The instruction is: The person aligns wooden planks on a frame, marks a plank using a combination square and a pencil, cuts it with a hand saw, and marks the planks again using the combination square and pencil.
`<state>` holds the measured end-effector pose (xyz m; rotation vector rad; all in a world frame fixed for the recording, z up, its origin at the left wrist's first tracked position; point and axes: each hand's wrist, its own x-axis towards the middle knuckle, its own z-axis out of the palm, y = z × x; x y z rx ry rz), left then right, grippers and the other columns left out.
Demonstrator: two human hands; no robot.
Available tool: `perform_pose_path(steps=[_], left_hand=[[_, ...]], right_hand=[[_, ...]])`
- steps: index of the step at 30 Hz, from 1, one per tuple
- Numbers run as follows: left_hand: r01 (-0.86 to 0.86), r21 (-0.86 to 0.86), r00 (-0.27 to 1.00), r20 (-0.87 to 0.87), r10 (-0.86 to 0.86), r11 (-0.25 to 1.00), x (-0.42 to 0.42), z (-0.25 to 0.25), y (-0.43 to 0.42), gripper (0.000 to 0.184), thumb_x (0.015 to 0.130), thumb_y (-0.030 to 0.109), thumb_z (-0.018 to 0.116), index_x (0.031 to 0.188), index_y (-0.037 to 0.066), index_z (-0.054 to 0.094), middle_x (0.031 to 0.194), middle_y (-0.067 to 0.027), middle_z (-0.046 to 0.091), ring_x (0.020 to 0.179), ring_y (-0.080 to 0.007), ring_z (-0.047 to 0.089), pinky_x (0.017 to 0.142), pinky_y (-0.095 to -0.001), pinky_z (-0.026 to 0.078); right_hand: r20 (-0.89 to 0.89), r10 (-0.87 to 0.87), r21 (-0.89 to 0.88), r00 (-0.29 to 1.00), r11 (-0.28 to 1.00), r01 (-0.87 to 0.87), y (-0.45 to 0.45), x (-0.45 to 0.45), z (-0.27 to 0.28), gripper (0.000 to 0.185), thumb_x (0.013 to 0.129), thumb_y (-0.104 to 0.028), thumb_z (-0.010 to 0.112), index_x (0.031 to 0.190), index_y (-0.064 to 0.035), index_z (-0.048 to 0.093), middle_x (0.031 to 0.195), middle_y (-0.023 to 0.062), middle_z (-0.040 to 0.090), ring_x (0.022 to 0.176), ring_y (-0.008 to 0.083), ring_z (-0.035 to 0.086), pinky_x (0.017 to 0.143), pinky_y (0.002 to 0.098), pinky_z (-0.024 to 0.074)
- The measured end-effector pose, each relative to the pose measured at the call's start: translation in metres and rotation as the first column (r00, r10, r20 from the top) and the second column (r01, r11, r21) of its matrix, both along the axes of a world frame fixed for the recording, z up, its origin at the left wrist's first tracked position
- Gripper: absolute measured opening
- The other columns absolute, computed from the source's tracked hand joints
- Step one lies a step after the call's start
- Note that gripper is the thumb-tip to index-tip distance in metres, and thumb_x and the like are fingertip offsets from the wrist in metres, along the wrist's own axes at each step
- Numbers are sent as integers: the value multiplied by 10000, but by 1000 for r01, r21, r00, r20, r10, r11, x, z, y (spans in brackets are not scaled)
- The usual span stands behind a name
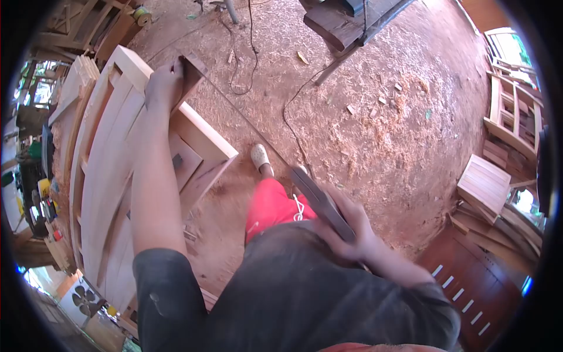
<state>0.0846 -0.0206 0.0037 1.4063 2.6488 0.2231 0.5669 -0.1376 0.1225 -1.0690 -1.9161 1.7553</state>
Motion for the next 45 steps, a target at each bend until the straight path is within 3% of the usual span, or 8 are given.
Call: perform_pose_path(steps=[4,7,12,17,22,26,36,45], left_hand=[[-42,6,975,219,40,999,1,-1,-1,665,1071,642,398,1226,119,778,1214,-244,749,1188,-491,676,1014,-548,524],[14,49,981,193,-23,999,-17,-19,-2,668,1070,643,399,1234,115,774,1211,-246,748,1193,-490,674,1010,-550,523],[-13,35,996,90,9,999,-3,-2,0,620,1078,609,395,1225,149,784,1233,-241,747,1205,-475,678,1019,-540,531],[-13,-20,999,49,14,1000,2,3,-1,624,1095,581,365,1210,135,786,1256,-233,743,1214,-467,680,1046,-551,524],[-18,-19,997,73,20,1000,14,10,-1,636,1099,587,356,1233,135,783,1259,-227,743,1214,-469,678,1056,-552,514],[18,25,987,158,-22,1000,-7,-7,-1,657,1097,624,364,1241,139,784,1252,-233,744,1216,-471,676,1050,-551,515],[3,-37,999,38,-2,999,4,5,0,640,1101,587,355,1219,118,774,1263,-228,745,1219,-463,680,1052,-552,521],[-38,10,979,199,35,999,3,4,0,670,1091,638,389,1248,118,781,1195,-228,767,1192,-464,694,1010,-517,533]], right_hand=[[-202,-18,145,979,988,48,88,-156,-71,488,968,-221,655,1425,-68,575,1096,264,744,1028,482,721,877,546,563],[-91,-47,178,995,982,63,129,-232,-50,356,965,-248,657,1229,-11,624,908,232,698,847,383,703,809,471,553],[-161,-35,82,986,995,48,70,-117,-42,489,980,-227,676,1429,-62,576,1098,271,742,1035,477,726,898,506,577],[23,29,-54,999,998,-28,4,14,4,635,958,-104,702,1552,-11,500,1106,189,756,1020,321,779,917,401,581],[-79,5,119,997,993,5,66,-108,-57,546,962,-187,674,1484,-74,559,1069,246,743,997,474,730,874,527,572],[-69,-10,149,998,989,20,128,-225,-37,376,949,-182,653,1268,14,622,970,233,724,948,396,711,891,460,548],[-8,-22,24,1000,999,22,-18,36,-1,613,976,-81,693,1554,-11,501,1117,153,733,1045,239,741,932,374,556],[-101,13,137,995,991,1,135,-216,-56,420,942,-208,672,1300,10,637,1011,214,717,918,335,701,875,447,553]])
